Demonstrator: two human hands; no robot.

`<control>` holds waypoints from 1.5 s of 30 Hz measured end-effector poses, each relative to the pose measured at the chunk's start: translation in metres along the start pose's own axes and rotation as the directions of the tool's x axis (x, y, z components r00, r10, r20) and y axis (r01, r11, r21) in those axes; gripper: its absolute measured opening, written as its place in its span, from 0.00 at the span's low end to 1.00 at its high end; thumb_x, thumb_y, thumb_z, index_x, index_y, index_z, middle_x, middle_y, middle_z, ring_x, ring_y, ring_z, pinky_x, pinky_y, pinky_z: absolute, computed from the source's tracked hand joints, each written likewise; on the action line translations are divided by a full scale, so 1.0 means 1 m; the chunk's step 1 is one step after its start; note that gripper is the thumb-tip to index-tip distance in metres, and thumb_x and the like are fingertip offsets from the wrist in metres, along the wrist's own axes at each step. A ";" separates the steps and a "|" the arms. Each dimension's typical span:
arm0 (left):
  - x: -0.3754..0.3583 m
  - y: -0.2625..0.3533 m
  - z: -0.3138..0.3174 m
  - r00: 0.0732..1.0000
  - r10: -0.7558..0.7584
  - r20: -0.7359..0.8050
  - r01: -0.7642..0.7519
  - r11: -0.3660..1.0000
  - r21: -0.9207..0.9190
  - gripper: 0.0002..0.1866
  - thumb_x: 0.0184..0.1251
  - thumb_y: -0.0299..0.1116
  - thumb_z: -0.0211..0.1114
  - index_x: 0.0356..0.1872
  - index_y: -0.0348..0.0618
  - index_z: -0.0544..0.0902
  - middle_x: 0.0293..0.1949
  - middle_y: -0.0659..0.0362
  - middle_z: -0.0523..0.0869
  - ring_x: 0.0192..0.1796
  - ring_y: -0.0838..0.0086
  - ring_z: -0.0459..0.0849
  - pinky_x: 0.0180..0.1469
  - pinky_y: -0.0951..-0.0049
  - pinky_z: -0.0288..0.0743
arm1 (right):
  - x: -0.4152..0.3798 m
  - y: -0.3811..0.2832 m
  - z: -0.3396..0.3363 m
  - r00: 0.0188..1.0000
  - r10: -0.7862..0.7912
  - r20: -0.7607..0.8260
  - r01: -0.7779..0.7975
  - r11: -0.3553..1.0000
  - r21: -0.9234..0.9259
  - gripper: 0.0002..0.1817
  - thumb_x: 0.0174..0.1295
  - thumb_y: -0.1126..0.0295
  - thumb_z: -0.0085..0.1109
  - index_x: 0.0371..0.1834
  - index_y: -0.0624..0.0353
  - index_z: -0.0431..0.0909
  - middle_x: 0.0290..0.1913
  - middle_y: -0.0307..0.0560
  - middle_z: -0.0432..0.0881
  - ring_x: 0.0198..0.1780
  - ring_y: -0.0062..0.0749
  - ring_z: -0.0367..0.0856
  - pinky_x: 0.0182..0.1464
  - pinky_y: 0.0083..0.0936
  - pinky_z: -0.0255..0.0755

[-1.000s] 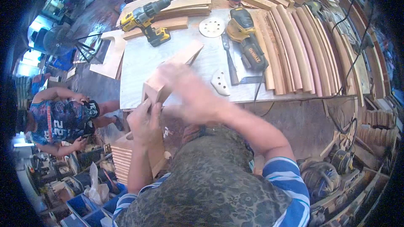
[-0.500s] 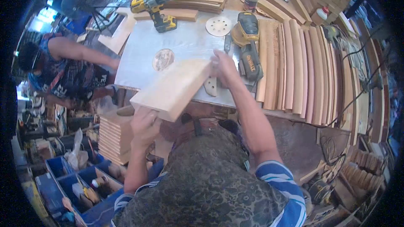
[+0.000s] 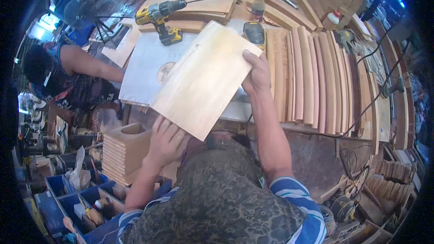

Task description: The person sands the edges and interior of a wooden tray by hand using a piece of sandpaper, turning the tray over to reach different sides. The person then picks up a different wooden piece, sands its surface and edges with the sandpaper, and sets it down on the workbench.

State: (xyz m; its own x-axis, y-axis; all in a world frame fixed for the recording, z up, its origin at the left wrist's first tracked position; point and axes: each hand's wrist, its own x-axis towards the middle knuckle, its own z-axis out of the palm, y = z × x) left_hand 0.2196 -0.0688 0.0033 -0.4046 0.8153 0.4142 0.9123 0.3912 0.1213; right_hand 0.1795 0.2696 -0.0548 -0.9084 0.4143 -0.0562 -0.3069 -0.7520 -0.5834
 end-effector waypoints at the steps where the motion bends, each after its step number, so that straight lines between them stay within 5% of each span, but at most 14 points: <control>1: -0.001 -0.002 -0.002 0.997 -0.031 -0.064 0.032 0.999 0.015 0.15 0.60 0.33 0.76 0.47 0.42 0.88 0.58 0.51 0.87 0.67 0.54 0.81 0.75 0.49 0.64 | -0.002 -0.006 0.002 0.999 -0.034 -0.017 0.035 0.994 0.100 0.25 0.68 0.77 0.60 0.68 0.69 0.71 0.62 0.59 0.83 0.61 0.48 0.86 0.66 0.43 0.81; 3: -0.014 -0.013 0.008 0.994 -0.034 -0.102 0.036 0.999 0.013 0.26 0.64 0.35 0.74 0.62 0.36 0.82 0.63 0.47 0.84 0.71 0.53 0.78 0.76 0.51 0.65 | -0.009 -0.015 0.006 0.989 -0.147 -0.027 0.149 0.985 0.083 0.25 0.69 0.76 0.59 0.69 0.71 0.70 0.65 0.60 0.81 0.63 0.49 0.84 0.67 0.43 0.80; 5: -0.010 -0.010 0.019 0.662 -0.745 -0.083 0.256 0.328 -0.909 0.42 0.69 0.39 0.75 0.76 0.28 0.66 0.72 0.40 0.75 0.75 0.53 0.74 0.78 0.49 0.64 | -0.012 -0.016 0.007 0.970 -0.245 -0.009 0.244 0.964 0.108 0.24 0.71 0.74 0.57 0.69 0.72 0.70 0.64 0.61 0.82 0.63 0.50 0.84 0.68 0.43 0.80; 6: -0.002 -0.018 0.018 0.716 -0.698 0.004 0.175 0.174 -0.969 0.54 0.70 0.40 0.75 0.82 0.24 0.45 0.76 0.38 0.67 0.76 0.51 0.70 0.78 0.50 0.64 | -0.013 -0.010 0.008 0.966 -0.258 -0.011 0.258 0.960 0.106 0.25 0.72 0.73 0.56 0.71 0.70 0.69 0.66 0.61 0.80 0.66 0.49 0.82 0.71 0.43 0.77; 13: 0.044 -0.046 0.001 0.687 -0.722 0.084 0.064 -0.055 -0.996 0.53 0.66 0.36 0.79 0.81 0.27 0.51 0.69 0.44 0.74 0.70 0.61 0.75 0.73 0.59 0.70 | -0.036 0.003 0.037 0.956 -0.291 -0.046 0.294 0.940 0.174 0.33 0.75 0.60 0.54 0.78 0.70 0.64 0.74 0.62 0.74 0.74 0.54 0.74 0.78 0.49 0.67; 20: 0.043 -0.046 -0.030 0.811 -0.584 0.034 0.084 0.059 -0.995 0.44 0.60 0.34 0.83 0.72 0.27 0.66 0.62 0.49 0.82 0.63 0.67 0.82 0.68 0.66 0.76 | -0.056 0.015 0.046 0.952 -0.301 0.058 0.274 0.921 0.278 0.31 0.76 0.54 0.52 0.76 0.62 0.69 0.72 0.57 0.77 0.72 0.50 0.77 0.76 0.49 0.70; 23: 0.043 -0.048 -0.034 0.844 -0.528 -0.099 0.053 0.265 -0.963 0.43 0.58 0.33 0.84 0.70 0.26 0.69 0.59 0.49 0.84 0.59 0.68 0.85 0.63 0.66 0.79 | -0.062 0.015 0.055 0.952 -0.307 0.011 0.295 0.922 0.250 0.29 0.78 0.54 0.49 0.75 0.61 0.70 0.71 0.55 0.78 0.70 0.48 0.78 0.75 0.48 0.71; 25: 0.044 -0.052 -0.037 0.916 -0.276 -0.290 -0.035 0.665 -0.746 0.41 0.55 0.33 0.86 0.66 0.26 0.73 0.54 0.48 0.87 0.54 0.65 0.89 0.58 0.65 0.83 | -0.067 0.020 0.066 0.950 -0.309 -0.038 0.308 0.919 0.245 0.27 0.80 0.55 0.47 0.74 0.61 0.69 0.70 0.54 0.79 0.70 0.47 0.78 0.75 0.47 0.71; 33: 0.052 -0.057 -0.015 0.886 -0.092 -0.455 -0.274 0.687 -0.673 0.39 0.53 0.31 0.86 0.64 0.26 0.75 0.44 0.47 0.90 0.42 0.59 0.93 0.44 0.65 0.86 | -0.087 0.036 0.090 0.855 -0.379 -0.354 0.230 0.889 -0.396 0.32 0.82 0.61 0.44 0.83 0.68 0.55 0.78 0.62 0.67 0.76 0.50 0.70 0.75 0.45 0.67; 37: 0.053 -0.067 -0.011 0.888 -0.026 -0.458 -0.297 0.730 -0.616 0.38 0.54 0.30 0.85 0.63 0.28 0.74 0.44 0.44 0.90 0.42 0.55 0.94 0.43 0.63 0.87 | -0.104 0.053 0.102 0.839 -0.509 -0.193 0.225 0.647 -0.728 0.33 0.79 0.67 0.48 0.83 0.72 0.53 0.78 0.63 0.65 0.78 0.46 0.67 0.76 0.43 0.66; 40: 0.055 -0.073 -0.009 0.897 -0.031 -0.441 -0.277 0.737 -0.616 0.38 0.53 0.31 0.86 0.63 0.29 0.75 0.45 0.41 0.90 0.43 0.52 0.94 0.42 0.61 0.88 | -0.121 0.063 0.119 0.609 -0.743 0.276 0.471 0.059 -0.880 0.30 0.71 0.74 0.57 0.77 0.63 0.69 0.77 0.68 0.67 0.80 0.57 0.62 0.79 0.46 0.60; 41: 0.055 -0.075 -0.007 0.890 -0.017 -0.455 -0.285 0.759 -0.586 0.38 0.53 0.31 0.86 0.63 0.29 0.74 0.46 0.41 0.89 0.43 0.52 0.94 0.42 0.60 0.88 | -0.127 0.061 0.123 0.607 -0.746 0.273 0.467 0.057 -0.883 0.30 0.71 0.74 0.57 0.77 0.63 0.69 0.77 0.68 0.67 0.80 0.57 0.62 0.79 0.46 0.60; 43: 0.057 -0.079 -0.002 0.887 -0.001 -0.462 -0.291 0.775 -0.561 0.39 0.53 0.32 0.87 0.63 0.29 0.74 0.46 0.40 0.89 0.44 0.52 0.93 0.43 0.60 0.88 | -0.141 0.051 0.133 0.550 -0.475 0.687 0.457 -0.518 -0.723 0.26 0.62 0.77 0.61 0.66 0.52 0.83 0.75 0.67 0.72 0.79 0.63 0.62 0.79 0.50 0.58; 45: 0.056 -0.082 0.000 0.881 -0.014 -0.472 -0.308 0.742 -0.596 0.38 0.53 0.32 0.87 0.62 0.29 0.75 0.46 0.40 0.89 0.45 0.51 0.93 0.44 0.60 0.88 | -0.154 0.060 0.143 0.571 -0.414 0.709 0.509 -0.500 -0.701 0.24 0.60 0.78 0.62 0.61 0.52 0.86 0.74 0.67 0.73 0.79 0.63 0.62 0.79 0.50 0.57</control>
State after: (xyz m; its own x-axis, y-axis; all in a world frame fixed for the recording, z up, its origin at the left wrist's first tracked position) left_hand 0.1220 -0.0551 0.0165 -0.3393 0.5116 0.7894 0.8390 -0.2150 0.4999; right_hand 0.2599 0.0869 0.0348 -0.5931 0.1839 0.7839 -0.1098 0.9460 -0.3050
